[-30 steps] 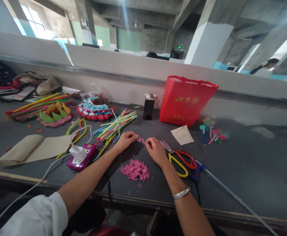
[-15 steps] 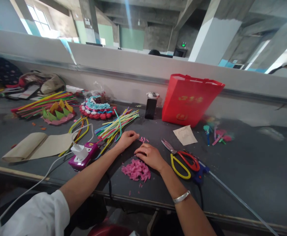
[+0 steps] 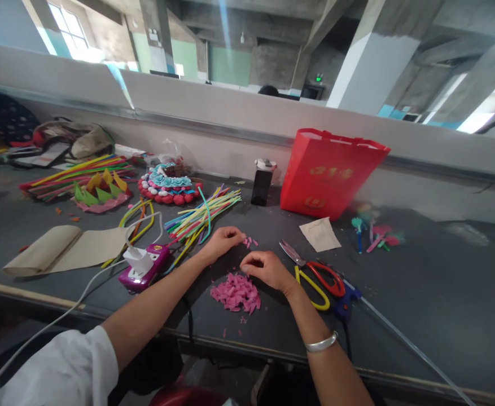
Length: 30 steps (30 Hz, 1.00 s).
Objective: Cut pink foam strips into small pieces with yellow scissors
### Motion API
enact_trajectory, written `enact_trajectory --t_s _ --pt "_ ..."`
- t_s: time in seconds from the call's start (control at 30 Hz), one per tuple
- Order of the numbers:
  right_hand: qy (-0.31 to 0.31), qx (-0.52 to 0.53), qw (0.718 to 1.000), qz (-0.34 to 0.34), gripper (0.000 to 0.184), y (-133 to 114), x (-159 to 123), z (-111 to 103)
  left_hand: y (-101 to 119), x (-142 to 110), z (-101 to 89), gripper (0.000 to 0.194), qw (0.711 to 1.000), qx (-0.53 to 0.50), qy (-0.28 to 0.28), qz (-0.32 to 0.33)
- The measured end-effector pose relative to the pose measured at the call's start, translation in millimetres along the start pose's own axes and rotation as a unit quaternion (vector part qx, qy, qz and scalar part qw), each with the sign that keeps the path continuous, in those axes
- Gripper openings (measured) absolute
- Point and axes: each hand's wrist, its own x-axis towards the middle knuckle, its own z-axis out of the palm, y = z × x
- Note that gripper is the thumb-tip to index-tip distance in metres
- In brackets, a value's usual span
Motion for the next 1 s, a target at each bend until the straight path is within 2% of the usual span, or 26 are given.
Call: enact_trajectory --t_s 0.2,0.3,0.37,0.63,0.77,0.9,1.0 --pt "0.153 0.072 0.985 0.026 0.026 19.4 8.1 -3.0 17.6 -11.6 3.9 0.050 0.992 -0.059 -0.113 0.004" --pt "0.205 0.094 0.974 0.028 0.028 22.6 10.1 -2.2 20.3 -15.1 5.7 0.043 0.984 -0.056 -0.169 0.016" --pt "0.222 0.101 0.969 0.029 0.026 22.0 10.9 -0.7 19.7 -15.9 7.1 0.038 0.982 -0.043 -0.182 0.026" --pt "0.287 0.094 0.953 0.031 0.026 24.8 14.7 5.4 16.5 -12.0 8.3 0.027 0.990 -0.040 -0.138 0.014" --pt "0.327 0.072 0.941 0.044 0.032 34.8 16.0 1.6 9.5 -5.3 3.1 0.022 0.998 -0.037 -0.051 -0.008" --pt "0.283 0.031 0.958 0.044 0.036 37.3 16.2 -0.3 -0.9 1.6 -1.7 0.026 0.997 -0.033 0.054 -0.038" --pt "0.223 -0.012 0.975 0.017 0.027 28.5 13.8 -0.3 -5.7 3.9 -1.8 0.027 0.996 -0.028 0.067 -0.045"
